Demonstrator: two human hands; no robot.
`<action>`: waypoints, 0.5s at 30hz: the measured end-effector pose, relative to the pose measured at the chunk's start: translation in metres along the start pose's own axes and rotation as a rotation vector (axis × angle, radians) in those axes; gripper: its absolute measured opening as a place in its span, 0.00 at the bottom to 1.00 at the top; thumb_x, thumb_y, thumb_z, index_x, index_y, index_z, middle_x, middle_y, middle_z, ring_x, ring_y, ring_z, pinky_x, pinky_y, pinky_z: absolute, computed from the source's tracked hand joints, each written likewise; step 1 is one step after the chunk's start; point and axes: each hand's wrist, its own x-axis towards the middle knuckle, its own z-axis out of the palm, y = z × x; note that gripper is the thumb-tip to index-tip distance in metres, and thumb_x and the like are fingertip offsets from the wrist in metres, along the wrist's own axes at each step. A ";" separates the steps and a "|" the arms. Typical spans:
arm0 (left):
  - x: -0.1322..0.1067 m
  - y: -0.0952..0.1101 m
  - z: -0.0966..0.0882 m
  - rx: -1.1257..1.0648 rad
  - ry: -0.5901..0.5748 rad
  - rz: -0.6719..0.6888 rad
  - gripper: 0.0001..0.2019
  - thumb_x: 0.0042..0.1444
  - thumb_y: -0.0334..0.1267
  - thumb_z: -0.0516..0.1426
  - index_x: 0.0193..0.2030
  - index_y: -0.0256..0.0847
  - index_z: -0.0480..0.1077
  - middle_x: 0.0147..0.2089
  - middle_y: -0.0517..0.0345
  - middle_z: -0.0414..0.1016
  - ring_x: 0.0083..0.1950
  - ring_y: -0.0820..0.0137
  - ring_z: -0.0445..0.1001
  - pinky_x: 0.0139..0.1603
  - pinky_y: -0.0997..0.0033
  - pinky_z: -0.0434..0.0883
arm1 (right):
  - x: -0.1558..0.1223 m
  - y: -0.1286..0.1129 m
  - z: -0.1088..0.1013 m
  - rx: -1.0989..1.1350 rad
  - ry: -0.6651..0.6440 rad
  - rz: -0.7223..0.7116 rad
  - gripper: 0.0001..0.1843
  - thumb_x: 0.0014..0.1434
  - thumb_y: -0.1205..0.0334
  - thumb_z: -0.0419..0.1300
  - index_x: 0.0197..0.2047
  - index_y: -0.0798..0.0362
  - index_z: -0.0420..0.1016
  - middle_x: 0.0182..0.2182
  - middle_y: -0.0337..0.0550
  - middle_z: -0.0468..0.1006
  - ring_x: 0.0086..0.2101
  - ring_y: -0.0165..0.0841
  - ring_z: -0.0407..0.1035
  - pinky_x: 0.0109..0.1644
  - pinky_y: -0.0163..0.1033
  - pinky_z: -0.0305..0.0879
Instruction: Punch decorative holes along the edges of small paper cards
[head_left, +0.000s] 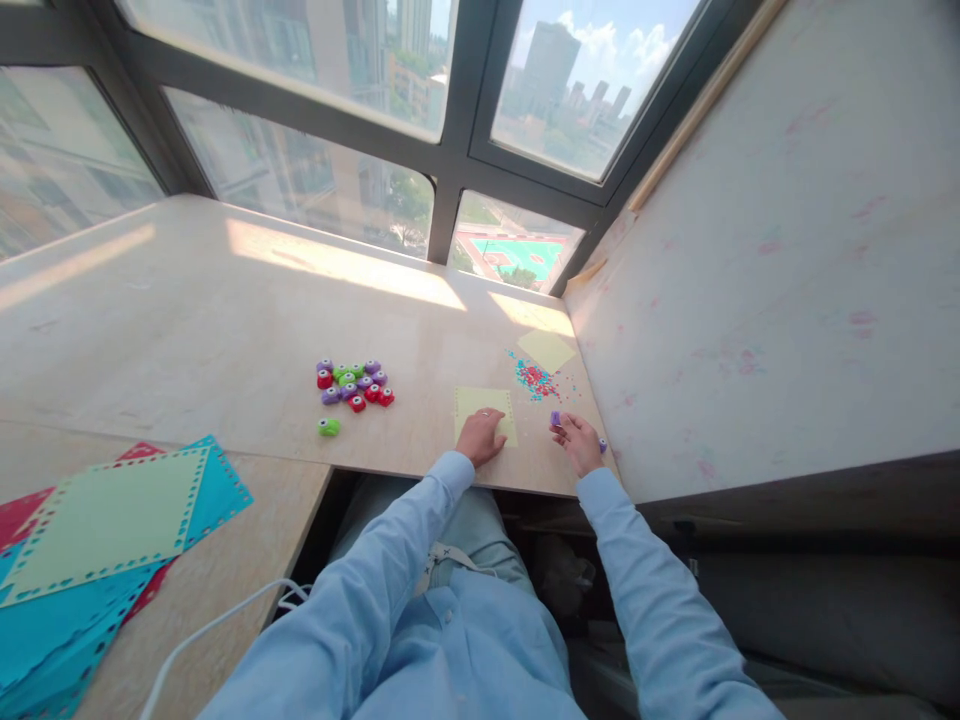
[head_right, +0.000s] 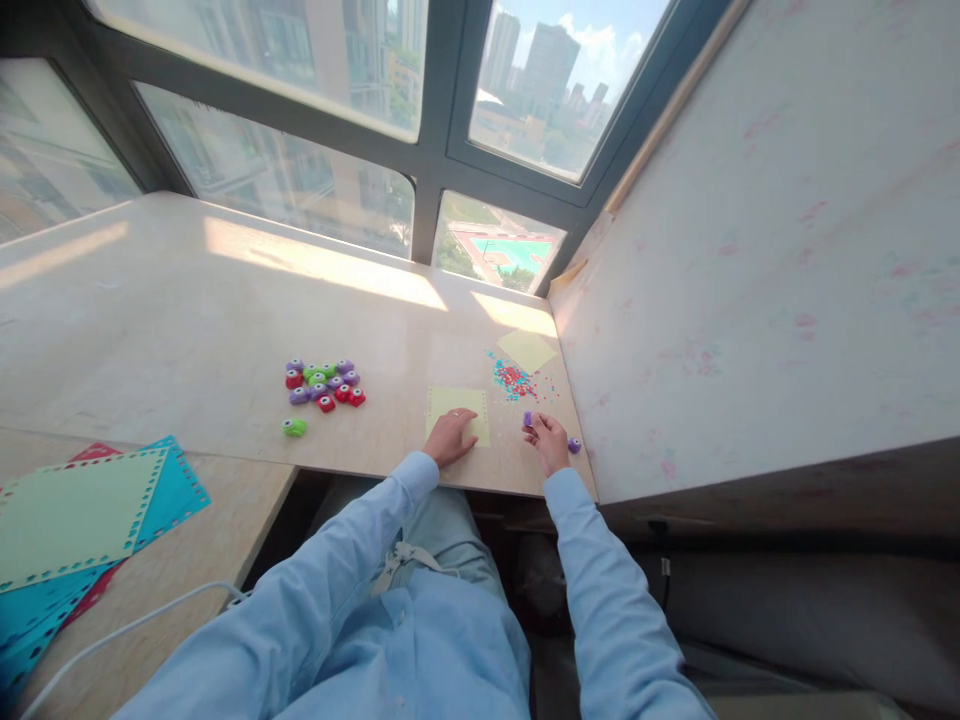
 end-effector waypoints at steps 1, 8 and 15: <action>-0.001 0.002 -0.003 -0.011 0.026 0.003 0.18 0.54 0.32 0.60 0.53 0.41 0.69 0.56 0.48 0.73 0.59 0.59 0.70 0.59 0.56 0.68 | -0.005 0.001 0.001 0.035 0.002 0.005 0.28 0.44 0.35 0.65 0.35 0.52 0.71 0.30 0.45 0.79 0.30 0.36 0.76 0.30 0.39 0.72; -0.019 0.027 -0.008 -0.320 0.262 -0.054 0.13 0.58 0.33 0.56 0.51 0.41 0.70 0.49 0.51 0.76 0.52 0.64 0.74 0.54 0.60 0.73 | -0.027 0.007 0.022 0.346 -0.029 0.100 0.24 0.44 0.45 0.71 0.37 0.50 0.72 0.31 0.43 0.80 0.31 0.37 0.77 0.32 0.40 0.74; -0.049 0.019 -0.001 -0.180 0.272 -0.049 0.14 0.57 0.30 0.57 0.50 0.42 0.71 0.50 0.50 0.76 0.54 0.61 0.72 0.56 0.56 0.70 | -0.020 0.013 0.009 0.031 0.049 -0.040 0.24 0.49 0.43 0.65 0.42 0.52 0.73 0.36 0.46 0.77 0.32 0.37 0.74 0.30 0.39 0.69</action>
